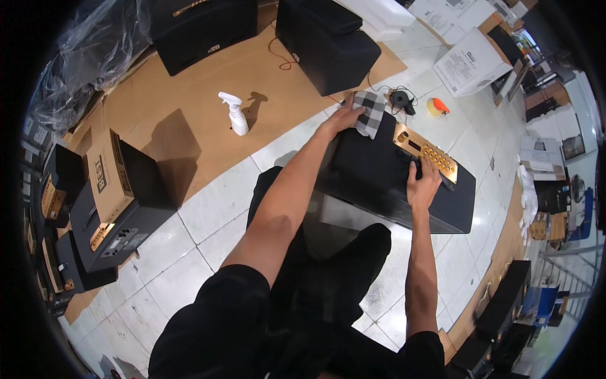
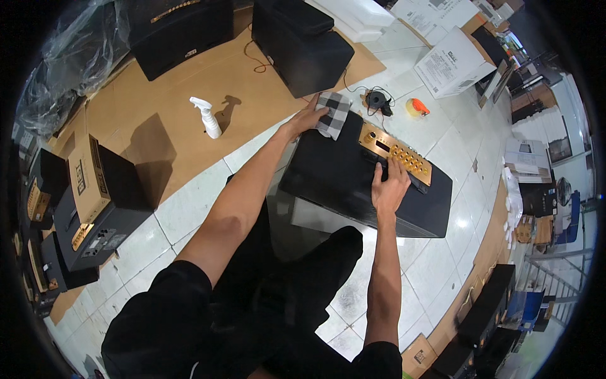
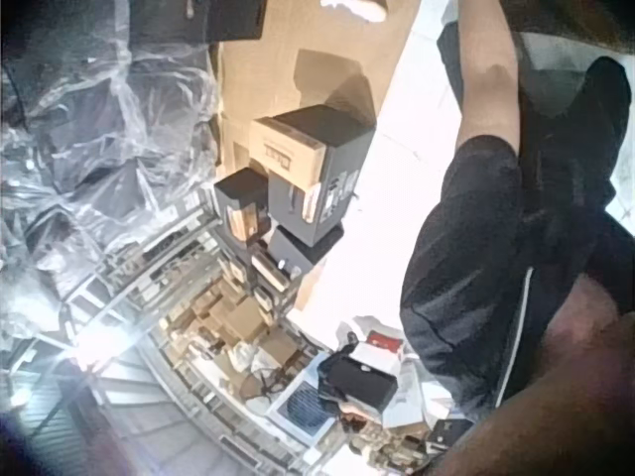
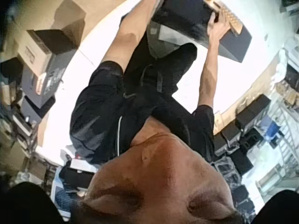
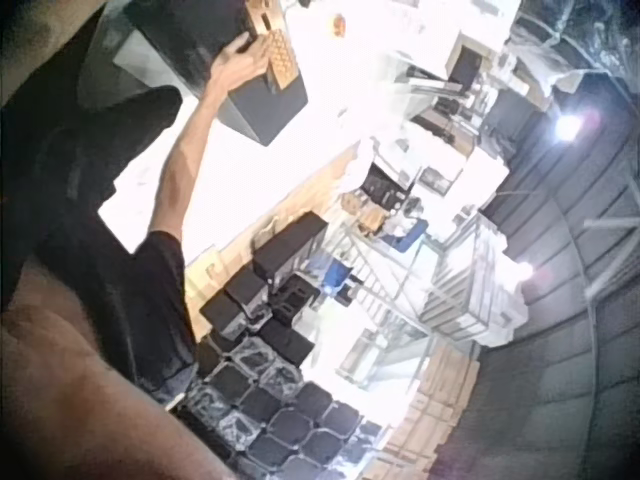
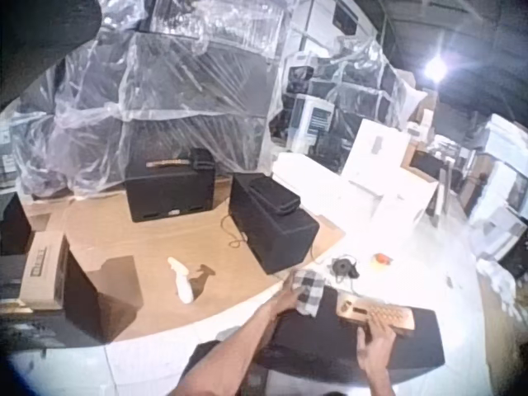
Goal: The person connects a power cable to a black audio amplifier, then retrieves a cloth from a bag and wipes the amplifier's surfaces. The person also handles a power strip and a small black bag containing tools.
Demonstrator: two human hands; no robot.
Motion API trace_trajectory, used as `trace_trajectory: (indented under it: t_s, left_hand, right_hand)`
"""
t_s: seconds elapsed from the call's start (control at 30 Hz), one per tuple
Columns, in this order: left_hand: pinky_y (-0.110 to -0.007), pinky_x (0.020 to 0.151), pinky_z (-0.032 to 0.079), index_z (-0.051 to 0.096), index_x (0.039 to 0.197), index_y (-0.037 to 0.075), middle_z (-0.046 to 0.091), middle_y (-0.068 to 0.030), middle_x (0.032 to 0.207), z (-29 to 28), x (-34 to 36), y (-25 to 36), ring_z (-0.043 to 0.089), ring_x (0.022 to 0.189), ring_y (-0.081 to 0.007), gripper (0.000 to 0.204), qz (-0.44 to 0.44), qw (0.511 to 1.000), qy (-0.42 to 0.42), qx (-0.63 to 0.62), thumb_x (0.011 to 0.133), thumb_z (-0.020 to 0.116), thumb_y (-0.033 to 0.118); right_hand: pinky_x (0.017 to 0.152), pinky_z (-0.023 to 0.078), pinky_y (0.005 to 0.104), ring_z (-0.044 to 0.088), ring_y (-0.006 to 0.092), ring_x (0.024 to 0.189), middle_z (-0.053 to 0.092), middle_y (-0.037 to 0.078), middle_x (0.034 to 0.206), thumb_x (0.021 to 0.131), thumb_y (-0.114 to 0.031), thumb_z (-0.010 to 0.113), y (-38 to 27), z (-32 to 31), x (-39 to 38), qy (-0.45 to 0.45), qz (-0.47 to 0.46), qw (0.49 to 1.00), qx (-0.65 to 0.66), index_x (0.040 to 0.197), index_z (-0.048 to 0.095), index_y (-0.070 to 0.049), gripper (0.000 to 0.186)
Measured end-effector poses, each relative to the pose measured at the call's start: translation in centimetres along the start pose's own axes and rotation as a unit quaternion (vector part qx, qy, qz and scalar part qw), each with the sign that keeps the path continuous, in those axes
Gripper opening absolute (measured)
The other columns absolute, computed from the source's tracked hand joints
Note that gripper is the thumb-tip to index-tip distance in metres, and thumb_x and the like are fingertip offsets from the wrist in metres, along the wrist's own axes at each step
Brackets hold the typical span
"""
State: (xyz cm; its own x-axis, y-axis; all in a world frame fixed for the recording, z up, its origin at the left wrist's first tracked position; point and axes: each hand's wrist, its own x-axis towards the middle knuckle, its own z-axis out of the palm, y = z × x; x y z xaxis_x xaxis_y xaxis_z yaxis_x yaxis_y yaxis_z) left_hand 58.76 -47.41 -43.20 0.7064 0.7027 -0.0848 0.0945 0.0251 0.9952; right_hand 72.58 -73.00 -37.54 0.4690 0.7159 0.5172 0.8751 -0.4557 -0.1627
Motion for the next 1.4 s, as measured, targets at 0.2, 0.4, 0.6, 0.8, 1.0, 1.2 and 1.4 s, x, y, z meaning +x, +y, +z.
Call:
trace_trajectory:
  t_s: [0.2, 0.4, 0.6, 0.8, 1.0, 1.2, 1.4]
  left_hand:
    - [-0.035, 0.116, 0.014, 0.025, 0.148, 0.005, 0.021, -0.0139, 0.155, -0.3, -14.2, -1.7, 0.015, 0.144, -0.0244, 0.065, -0.129, 0.981, -0.085, -0.114, 0.1, 0.029, 0.048]
    - [-0.034, 0.099, 0.038, 0.046, 0.128, 0.004, 0.051, -0.0138, 0.124, -1.0, -14.6, -1.8, 0.049, 0.115, -0.0246, 0.051, 0.006, 1.0, -0.004, 0.03, 0.091, 0.052, 0.04]
    - [-0.036, 0.109, 0.029, 0.041, 0.135, 0.004, 0.041, -0.0156, 0.14, -0.9, -9.9, -3.2, 0.037, 0.131, -0.0259, 0.05, 0.086, 0.996, -0.009, 0.021, 0.094, 0.047, 0.032]
    - [-0.029, 0.114, 0.017, 0.021, 0.148, 0.001, 0.026, -0.0092, 0.153, 0.3, -3.9, -1.4, 0.024, 0.139, -0.0184, 0.067, 0.13, 0.979, -0.05, -0.148, 0.101, 0.025, 0.049]
    - [-0.031, 0.113, 0.02, 0.033, 0.141, -0.006, 0.038, -0.0168, 0.145, 0.1, 0.0, -5.5, 0.031, 0.137, -0.0244, 0.073, 0.091, 0.981, 0.004, -0.169, 0.1, 0.025, 0.054]
    - [-0.033, 0.094, 0.041, 0.057, 0.118, -0.006, 0.063, -0.0139, 0.109, 0.2, -4.0, 1.1, 0.056, 0.105, -0.0196, 0.056, 0.053, 0.972, -0.043, 0.227, 0.099, 0.041, 0.044]
    - [-0.032, 0.093, 0.042, 0.056, 0.121, -0.005, 0.062, -0.0133, 0.112, -2.7, -4.7, -3.1, 0.057, 0.102, -0.0193, 0.047, 0.037, 0.952, 0.093, -0.288, 0.095, 0.05, 0.035]
  right_hand:
    - [0.102, 0.035, 0.0415, 0.052, 0.0318, 0.118, 0.062, 0.018, 0.12, 0.089, -0.024, 0.061, 1.0, -0.5, -0.6, 0.011, 0.01, 1.0, -0.013, 0.115, 0.063, 0.003, 0.037]
    - [0.101, 0.036, 0.0407, 0.053, 0.0314, 0.116, 0.062, 0.018, 0.118, 0.088, -0.02, 0.061, 0.7, 0.0, -0.3, 0.003, 0.015, 1.0, 0.019, 0.112, 0.064, 0.005, 0.034]
    - [0.1, 0.037, 0.0403, 0.055, 0.0321, 0.114, 0.063, 0.018, 0.117, 0.088, -0.019, 0.062, 1.0, 0.1, -0.1, 0.004, 0.011, 0.999, 0.03, 0.112, 0.064, 0.005, 0.034]
    - [0.1, 0.037, 0.0409, 0.055, 0.0325, 0.113, 0.063, 0.019, 0.117, 0.088, -0.018, 0.062, 0.9, 0.1, -0.2, 0.011, 0.012, 1.0, 0.026, 0.112, 0.064, 0.004, 0.033]
    - [0.101, 0.036, 0.0409, 0.053, 0.0317, 0.116, 0.062, 0.018, 0.119, 0.087, -0.018, 0.062, 0.5, -0.1, 0.0, 0.004, 0.012, 0.999, 0.032, 0.114, 0.064, 0.003, 0.034]
    - [0.102, 0.035, 0.0407, 0.052, 0.0312, 0.118, 0.062, 0.017, 0.12, 0.088, -0.019, 0.061, 1.0, -0.7, -0.6, 0.005, 0.03, 0.999, 0.012, 0.115, 0.064, 0.002, 0.034]
    - [0.103, 0.034, 0.0406, 0.052, 0.0307, 0.118, 0.061, 0.016, 0.122, 0.089, -0.02, 0.06, 0.8, -0.1, -0.3, -0.003, 0.013, 1.0, 0.023, 0.117, 0.063, 0.001, 0.035]
